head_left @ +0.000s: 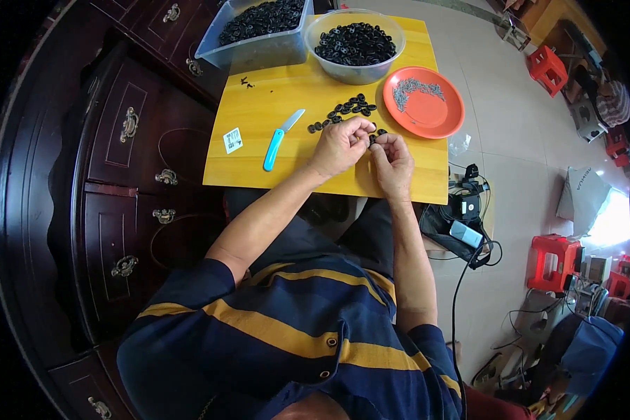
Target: The person assembles small plastic clips by inserting components into each piece by hand, then gathers and sorts the plastic pieces into containers.
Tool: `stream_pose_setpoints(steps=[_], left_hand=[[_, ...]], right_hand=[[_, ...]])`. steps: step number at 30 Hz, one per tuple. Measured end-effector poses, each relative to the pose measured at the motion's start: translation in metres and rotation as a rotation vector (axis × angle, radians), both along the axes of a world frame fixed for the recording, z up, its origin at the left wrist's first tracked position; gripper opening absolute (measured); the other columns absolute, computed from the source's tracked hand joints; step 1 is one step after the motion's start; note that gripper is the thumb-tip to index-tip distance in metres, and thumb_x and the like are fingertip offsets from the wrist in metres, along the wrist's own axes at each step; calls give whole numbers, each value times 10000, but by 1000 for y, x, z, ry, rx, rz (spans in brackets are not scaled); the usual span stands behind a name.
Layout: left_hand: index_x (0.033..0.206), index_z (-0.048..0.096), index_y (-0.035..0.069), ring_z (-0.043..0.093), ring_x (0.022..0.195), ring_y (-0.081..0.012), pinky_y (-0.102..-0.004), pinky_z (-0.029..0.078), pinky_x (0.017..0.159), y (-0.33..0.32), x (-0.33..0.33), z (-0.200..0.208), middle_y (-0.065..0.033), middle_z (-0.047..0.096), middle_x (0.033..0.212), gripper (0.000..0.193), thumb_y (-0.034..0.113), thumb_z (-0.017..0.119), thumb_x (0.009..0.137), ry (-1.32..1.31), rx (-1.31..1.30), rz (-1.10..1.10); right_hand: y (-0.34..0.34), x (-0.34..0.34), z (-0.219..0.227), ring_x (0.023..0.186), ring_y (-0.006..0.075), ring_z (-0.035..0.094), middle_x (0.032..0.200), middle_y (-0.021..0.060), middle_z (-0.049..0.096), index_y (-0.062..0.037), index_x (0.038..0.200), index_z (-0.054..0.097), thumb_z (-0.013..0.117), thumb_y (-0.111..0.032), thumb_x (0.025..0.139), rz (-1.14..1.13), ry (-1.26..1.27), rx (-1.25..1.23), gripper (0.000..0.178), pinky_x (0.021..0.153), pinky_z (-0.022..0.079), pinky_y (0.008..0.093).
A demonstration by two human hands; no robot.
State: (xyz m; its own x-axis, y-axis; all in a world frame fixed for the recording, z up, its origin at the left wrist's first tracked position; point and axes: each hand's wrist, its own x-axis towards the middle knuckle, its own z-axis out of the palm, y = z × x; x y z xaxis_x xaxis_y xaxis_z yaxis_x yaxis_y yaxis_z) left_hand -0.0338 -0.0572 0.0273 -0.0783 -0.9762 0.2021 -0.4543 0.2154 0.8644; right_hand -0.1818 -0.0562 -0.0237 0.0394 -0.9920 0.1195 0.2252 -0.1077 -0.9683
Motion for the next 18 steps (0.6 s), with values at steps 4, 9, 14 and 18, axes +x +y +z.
stream_pose_setpoints(steps=[4, 9, 14, 18], left_hand=[[1149, 643, 51, 612, 727, -56, -237, 515, 679, 4, 6, 10, 2, 672, 852, 305, 30, 642, 844, 96, 31, -26], [1066, 655, 29, 599, 596, -102, -264, 487, 575, -1, 40, 2, -36, 648, 763, 264, -4, 645, 805, 0, 7, 70], [1018, 696, 43, 653, 797, -287, -383, 525, 726, -6, 48, -7, -118, 664, 876, 206, 70, 632, 824, -411, -175, 102], [980, 712, 71, 655, 847, -328, -442, 533, 762, -12, 43, -14, -118, 670, 920, 176, 108, 602, 849, -522, -188, 40]], right_hand=[[-1, -3, -1, 734, 33, 558, 860, -20, 614, -25, 1023, 586, 636, -1, 915, 11, -86, -12, 121, 674, 470, 189], [-2, -8, 1, 747, 47, 557, 877, -13, 608, -41, 1039, 574, 617, -9, 942, -23, -157, -7, 111, 702, 480, 197], [5, -5, 11, 757, 47, 561, 873, -13, 613, -33, 1055, 584, 621, -14, 944, -132, -137, 18, 118, 700, 481, 197], [8, -4, 1, 762, 47, 566, 875, -12, 617, -29, 1055, 587, 618, -14, 946, -144, -103, 1, 115, 703, 484, 196]])
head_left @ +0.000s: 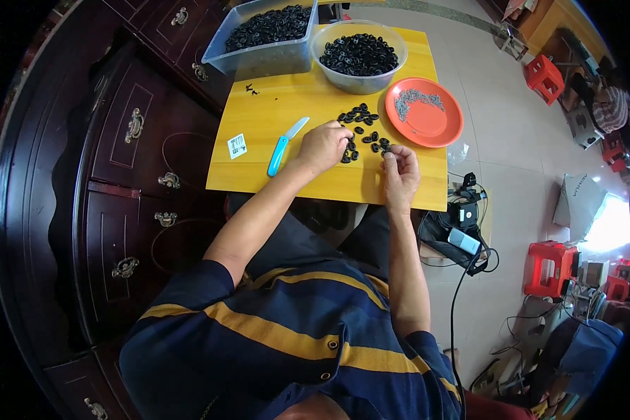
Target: The person assembles small plastic clips by inserting components into each piece by hand, then gathers and sorts the plastic pieces into containers.
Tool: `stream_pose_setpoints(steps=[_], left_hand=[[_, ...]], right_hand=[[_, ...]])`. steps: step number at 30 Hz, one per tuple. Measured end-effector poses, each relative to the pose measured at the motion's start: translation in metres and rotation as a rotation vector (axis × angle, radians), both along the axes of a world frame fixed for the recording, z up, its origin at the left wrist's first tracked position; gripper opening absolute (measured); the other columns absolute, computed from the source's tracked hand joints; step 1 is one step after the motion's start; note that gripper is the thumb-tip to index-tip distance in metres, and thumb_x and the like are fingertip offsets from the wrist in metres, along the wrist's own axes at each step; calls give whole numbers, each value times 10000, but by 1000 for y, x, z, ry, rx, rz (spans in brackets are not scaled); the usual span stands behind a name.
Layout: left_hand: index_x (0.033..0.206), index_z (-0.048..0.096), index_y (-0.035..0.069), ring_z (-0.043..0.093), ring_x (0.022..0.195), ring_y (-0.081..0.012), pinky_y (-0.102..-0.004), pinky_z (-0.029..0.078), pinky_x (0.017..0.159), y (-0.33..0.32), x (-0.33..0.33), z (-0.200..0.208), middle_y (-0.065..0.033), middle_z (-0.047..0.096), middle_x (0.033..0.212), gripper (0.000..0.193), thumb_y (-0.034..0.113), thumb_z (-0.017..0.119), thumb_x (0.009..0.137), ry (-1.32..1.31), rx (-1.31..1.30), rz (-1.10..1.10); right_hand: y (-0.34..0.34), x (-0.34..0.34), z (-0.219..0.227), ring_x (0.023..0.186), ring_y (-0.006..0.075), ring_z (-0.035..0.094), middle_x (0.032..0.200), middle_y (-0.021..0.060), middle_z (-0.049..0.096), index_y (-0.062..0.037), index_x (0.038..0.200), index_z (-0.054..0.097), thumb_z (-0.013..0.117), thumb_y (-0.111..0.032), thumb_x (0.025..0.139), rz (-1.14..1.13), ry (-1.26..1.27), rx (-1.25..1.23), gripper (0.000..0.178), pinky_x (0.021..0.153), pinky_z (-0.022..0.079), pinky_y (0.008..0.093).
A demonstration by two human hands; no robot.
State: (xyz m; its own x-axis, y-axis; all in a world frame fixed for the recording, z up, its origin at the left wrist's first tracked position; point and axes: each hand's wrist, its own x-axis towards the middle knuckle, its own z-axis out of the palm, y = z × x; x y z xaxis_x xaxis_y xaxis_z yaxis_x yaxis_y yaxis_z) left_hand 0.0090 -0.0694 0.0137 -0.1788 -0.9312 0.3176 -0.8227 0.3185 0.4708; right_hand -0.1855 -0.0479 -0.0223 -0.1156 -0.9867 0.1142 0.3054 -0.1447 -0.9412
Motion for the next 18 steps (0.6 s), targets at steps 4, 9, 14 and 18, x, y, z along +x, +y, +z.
stream_pose_setpoints(steps=[4, 9, 14, 18], left_hand=[[977, 719, 81, 656, 849, -326, -438, 534, 764, -1, -3, 6, -119, 669, 924, 175, 104, 600, 851, 58, 24, -35], [972, 722, 88, 657, 862, -315, -436, 535, 771, -10, 4, 4, -104, 670, 922, 173, 127, 598, 859, 27, -8, -12], [972, 730, 102, 656, 892, -299, -423, 532, 786, -20, -2, 6, -94, 672, 918, 172, 150, 623, 847, -81, 46, -94], [955, 740, 127, 654, 897, -290, -415, 527, 788, -27, -3, 11, -84, 665, 917, 168, 180, 649, 824, -160, 152, -166]], right_hand=[[3, 1, 1, 764, 48, 570, 878, -11, 619, -27, 1054, 589, 615, -11, 945, -10, 39, 1, 113, 709, 487, 196], [3, 0, 3, 767, 48, 569, 877, -10, 618, -26, 1056, 590, 612, -2, 943, 4, 44, 7, 118, 710, 485, 196], [4, 1, 6, 776, 41, 560, 878, -15, 614, -25, 1073, 591, 615, 0, 940, 13, 84, 24, 138, 710, 473, 189], [2, 1, 0, 748, 43, 564, 870, -7, 619, -9, 1052, 593, 616, -5, 935, -8, 81, -10, 120, 681, 486, 195]])
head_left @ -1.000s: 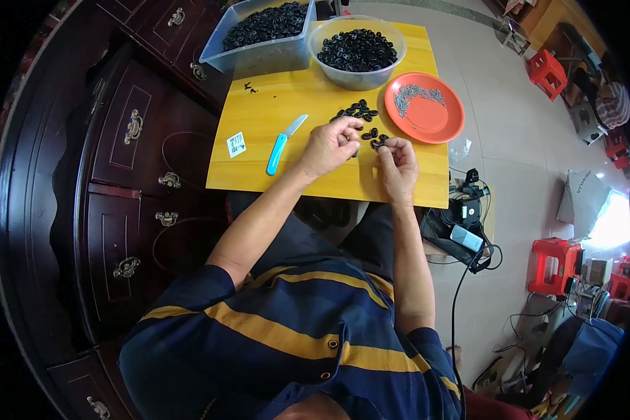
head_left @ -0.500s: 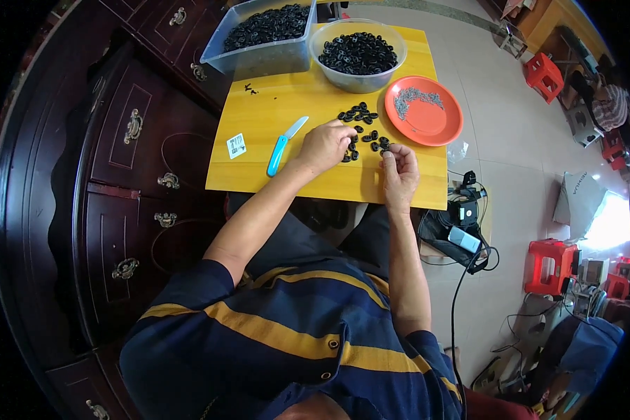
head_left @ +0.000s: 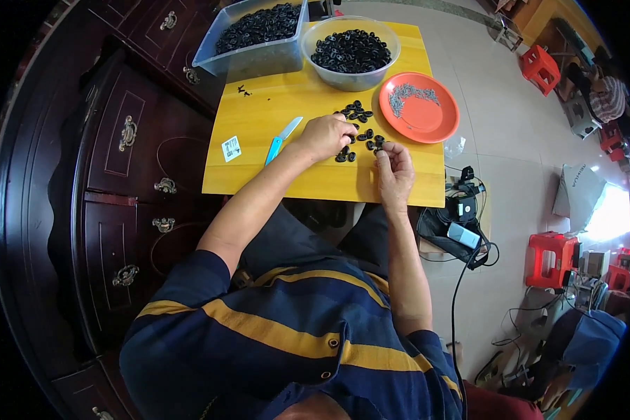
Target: The person assembles small plastic clips by inserting components into each piece by hand, then gathers and sorts the plastic pieces into containers.
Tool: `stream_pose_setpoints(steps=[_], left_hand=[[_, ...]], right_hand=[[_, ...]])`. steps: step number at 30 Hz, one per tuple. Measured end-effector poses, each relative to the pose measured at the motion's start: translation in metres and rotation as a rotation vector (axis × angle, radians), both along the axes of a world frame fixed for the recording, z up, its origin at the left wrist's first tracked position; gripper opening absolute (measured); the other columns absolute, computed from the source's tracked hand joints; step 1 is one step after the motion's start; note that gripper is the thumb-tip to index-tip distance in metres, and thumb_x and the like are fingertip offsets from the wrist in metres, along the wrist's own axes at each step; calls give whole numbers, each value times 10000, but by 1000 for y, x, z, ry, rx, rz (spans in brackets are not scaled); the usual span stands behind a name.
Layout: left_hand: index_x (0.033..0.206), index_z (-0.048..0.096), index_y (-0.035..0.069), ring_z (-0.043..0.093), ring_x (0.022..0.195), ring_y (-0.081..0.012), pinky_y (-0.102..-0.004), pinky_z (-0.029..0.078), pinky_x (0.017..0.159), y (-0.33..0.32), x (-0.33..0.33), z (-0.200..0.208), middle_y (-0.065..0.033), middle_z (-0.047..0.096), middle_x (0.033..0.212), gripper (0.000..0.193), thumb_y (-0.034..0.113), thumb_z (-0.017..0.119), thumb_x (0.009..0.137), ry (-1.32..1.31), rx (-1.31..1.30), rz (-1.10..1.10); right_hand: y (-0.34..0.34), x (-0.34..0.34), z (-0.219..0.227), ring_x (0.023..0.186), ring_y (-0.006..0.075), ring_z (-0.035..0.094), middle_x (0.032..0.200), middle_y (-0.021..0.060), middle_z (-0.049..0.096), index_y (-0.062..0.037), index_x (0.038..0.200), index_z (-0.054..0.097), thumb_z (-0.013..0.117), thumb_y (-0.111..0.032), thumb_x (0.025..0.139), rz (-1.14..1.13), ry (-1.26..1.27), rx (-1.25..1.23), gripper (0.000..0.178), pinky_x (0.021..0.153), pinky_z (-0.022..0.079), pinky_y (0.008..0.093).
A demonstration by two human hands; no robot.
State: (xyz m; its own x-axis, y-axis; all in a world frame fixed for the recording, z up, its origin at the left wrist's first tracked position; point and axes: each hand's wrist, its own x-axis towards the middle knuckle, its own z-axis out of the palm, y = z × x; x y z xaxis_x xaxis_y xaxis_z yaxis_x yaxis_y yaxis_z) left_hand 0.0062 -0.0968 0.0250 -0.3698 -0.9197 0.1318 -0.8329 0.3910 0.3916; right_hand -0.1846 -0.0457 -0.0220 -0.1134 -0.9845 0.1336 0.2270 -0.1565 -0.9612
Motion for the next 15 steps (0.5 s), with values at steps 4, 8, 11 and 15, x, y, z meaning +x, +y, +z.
stream_pose_setpoints(steps=[4, 8, 11, 15], left_hand=[[928, 731, 129, 652, 892, -282, -417, 526, 778, -6, 0, 5, -76, 664, 909, 153, 194, 661, 808, -39, 28, -45], [851, 680, 79, 653, 847, -281, -413, 523, 739, -5, 0, 11, -77, 660, 864, 115, 165, 682, 774, 3, 3, -69], [808, 642, 54, 658, 772, -279, -406, 524, 685, 1, -3, 18, -88, 655, 805, 98, 119, 689, 753, 145, -47, -82], [785, 608, 29, 659, 658, -230, -363, 523, 608, 20, -11, 27, -97, 653, 733, 96, 57, 693, 749, 411, 12, -34]], right_hand=[[0, -1, -1, 753, 43, 560, 870, -11, 617, -7, 1056, 596, 614, -6, 935, 6, 17, 3, 123, 688, 484, 196], [0, 0, 0, 760, 44, 560, 880, -13, 618, -6, 1061, 599, 614, -6, 934, 10, 1, 4, 128, 693, 485, 196], [-1, -1, -3, 775, 42, 564, 889, -12, 618, -6, 1069, 598, 616, -11, 937, 8, -5, 4, 133, 696, 486, 196], [0, -3, 1, 781, 40, 568, 895, -10, 618, -9, 1077, 595, 621, -11, 937, 22, -42, 16, 142, 706, 489, 197]])
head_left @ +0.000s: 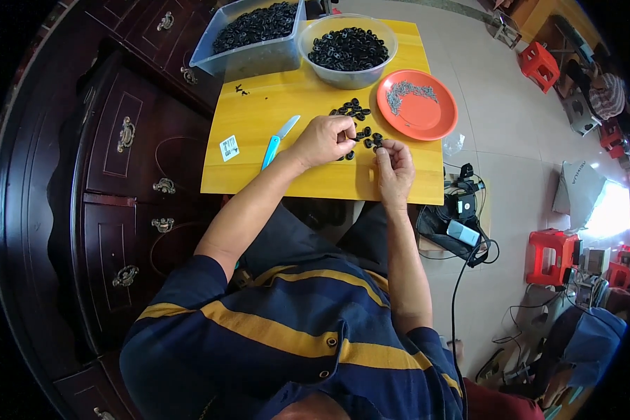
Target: The person assembles small plastic clips by inserting components into each piece by hand, then gathers and sorts the plastic pieces into containers.
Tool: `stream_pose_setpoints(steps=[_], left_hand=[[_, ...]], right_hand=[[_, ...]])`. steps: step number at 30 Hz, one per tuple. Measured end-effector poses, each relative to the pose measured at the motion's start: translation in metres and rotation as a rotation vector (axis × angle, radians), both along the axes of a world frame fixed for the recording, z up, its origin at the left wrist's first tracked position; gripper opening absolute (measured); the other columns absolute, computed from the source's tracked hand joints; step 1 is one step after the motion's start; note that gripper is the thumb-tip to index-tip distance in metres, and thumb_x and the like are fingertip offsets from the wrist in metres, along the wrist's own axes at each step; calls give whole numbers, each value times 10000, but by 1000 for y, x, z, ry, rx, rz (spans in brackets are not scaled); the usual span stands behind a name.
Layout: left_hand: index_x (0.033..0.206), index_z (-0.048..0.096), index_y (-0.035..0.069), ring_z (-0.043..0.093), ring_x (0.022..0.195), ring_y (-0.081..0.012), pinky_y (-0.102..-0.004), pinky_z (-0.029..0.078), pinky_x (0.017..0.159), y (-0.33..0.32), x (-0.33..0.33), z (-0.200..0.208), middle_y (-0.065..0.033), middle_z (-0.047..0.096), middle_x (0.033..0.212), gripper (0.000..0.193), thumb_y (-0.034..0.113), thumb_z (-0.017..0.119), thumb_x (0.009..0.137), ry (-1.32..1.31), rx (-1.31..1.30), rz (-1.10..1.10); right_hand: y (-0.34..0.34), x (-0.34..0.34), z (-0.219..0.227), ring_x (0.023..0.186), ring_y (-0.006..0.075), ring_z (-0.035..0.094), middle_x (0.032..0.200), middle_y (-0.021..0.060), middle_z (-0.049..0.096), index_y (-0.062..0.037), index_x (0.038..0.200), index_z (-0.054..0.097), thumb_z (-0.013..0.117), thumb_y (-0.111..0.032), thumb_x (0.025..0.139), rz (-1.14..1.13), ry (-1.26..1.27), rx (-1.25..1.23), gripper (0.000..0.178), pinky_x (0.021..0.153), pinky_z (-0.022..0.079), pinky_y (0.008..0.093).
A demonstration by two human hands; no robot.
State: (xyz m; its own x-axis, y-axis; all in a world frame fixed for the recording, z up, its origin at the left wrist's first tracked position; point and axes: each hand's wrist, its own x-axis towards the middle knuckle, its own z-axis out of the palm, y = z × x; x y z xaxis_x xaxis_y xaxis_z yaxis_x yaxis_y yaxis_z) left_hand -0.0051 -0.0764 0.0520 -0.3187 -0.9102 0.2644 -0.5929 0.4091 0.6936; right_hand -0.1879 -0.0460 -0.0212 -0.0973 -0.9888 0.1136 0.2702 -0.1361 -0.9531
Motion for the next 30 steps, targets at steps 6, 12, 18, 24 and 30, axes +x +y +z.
stream_pose_setpoints(steps=[6, 12, 18, 24, 30], left_hand=[[866, 662, 21, 625, 679, -69, -246, 502, 603, 30, -16, 4, -13, 656, 751, 77, -1, 694, 799, 174, 83, -38], [917, 698, 41, 588, 672, -75, -253, 469, 607, 51, -28, 3, -13, 647, 750, 134, -1, 677, 791, 144, 41, -221], [935, 678, 49, 578, 732, -68, -242, 477, 676, 66, -32, 2, -3, 667, 850, 99, 9, 672, 845, 377, 314, -152], [996, 714, 37, 636, 826, -102, -256, 500, 763, 68, -28, 1, -31, 684, 908, 150, -1, 669, 858, 382, 270, -206], [988, 724, 31, 671, 861, -200, -303, 521, 787, 68, -24, 6, -82, 696, 932, 168, 12, 701, 823, 245, 105, -242]], right_hand=[[-1, 4, 14, 730, 65, 570, 909, 29, 648, -37, 1090, 585, 617, -41, 946, -68, -240, 126, 147, 666, 477, 201], [5, 14, 37, 775, 106, 608, 945, 65, 660, -54, 1129, 560, 633, -69, 936, 28, -688, 389, 207, 720, 525, 233], [6, 11, 23, 895, 141, 622, 1012, 64, 657, -62, 1154, 552, 620, -95, 941, 140, -887, 412, 226, 819, 541, 280], [9, 14, 29, 876, 138, 630, 1005, 52, 659, -73, 1168, 558, 640, -99, 931, 104, -945, 500, 252, 814, 544, 274], [10, 12, 28, 851, 124, 632, 975, 34, 665, -76, 1159, 572, 642, -105, 931, 172, -996, 489, 240, 782, 552, 274]])
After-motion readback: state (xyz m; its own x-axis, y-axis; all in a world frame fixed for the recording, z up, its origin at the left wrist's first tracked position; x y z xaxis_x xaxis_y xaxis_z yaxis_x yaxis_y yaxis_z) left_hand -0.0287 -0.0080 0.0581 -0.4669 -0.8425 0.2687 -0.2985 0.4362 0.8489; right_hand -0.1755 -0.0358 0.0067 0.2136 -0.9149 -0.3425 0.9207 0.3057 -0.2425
